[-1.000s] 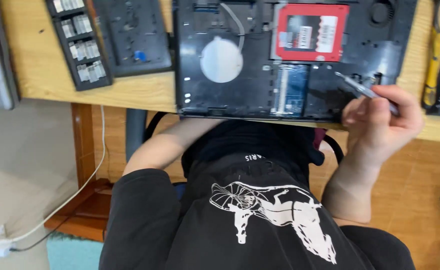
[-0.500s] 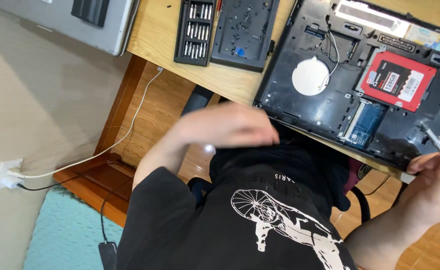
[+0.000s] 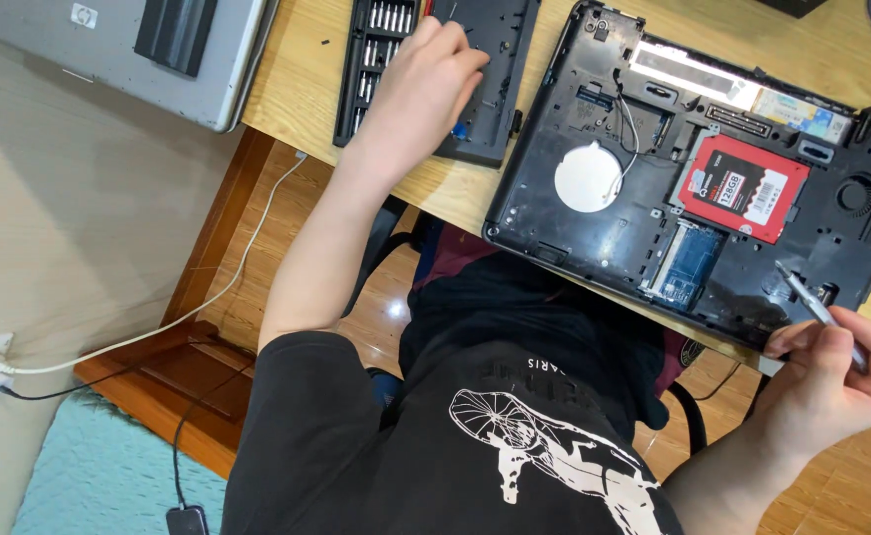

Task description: Replacing laptop keyboard and installing an SSD and RAM module.

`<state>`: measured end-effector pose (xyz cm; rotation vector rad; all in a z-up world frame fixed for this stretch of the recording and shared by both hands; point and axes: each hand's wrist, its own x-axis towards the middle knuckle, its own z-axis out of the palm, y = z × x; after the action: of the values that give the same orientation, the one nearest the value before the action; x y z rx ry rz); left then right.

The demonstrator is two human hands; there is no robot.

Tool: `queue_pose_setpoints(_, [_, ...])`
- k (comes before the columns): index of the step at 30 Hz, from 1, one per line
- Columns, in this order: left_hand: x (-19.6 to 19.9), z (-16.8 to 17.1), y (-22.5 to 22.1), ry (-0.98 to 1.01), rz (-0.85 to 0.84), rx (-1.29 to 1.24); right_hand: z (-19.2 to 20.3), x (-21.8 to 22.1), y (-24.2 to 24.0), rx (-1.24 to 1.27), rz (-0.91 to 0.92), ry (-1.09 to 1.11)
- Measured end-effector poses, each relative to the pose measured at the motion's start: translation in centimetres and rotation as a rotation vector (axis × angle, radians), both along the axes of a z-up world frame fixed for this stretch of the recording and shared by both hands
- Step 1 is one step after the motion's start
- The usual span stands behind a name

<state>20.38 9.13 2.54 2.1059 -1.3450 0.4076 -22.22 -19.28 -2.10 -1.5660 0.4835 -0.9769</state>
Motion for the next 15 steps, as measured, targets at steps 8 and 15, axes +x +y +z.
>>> queue_pose_setpoints(8, [1.0, -1.2, -2.7, -0.079, -0.014, 0.044, 0.2, 0.5, 0.4, 0.001, -0.012, 0.009])
queue_pose_setpoints(15, [2.5, -2.4, -4.7, -0.203, 0.038, 0.021, 0.1, 0.6, 0.2, -0.058, -0.005, 0.002])
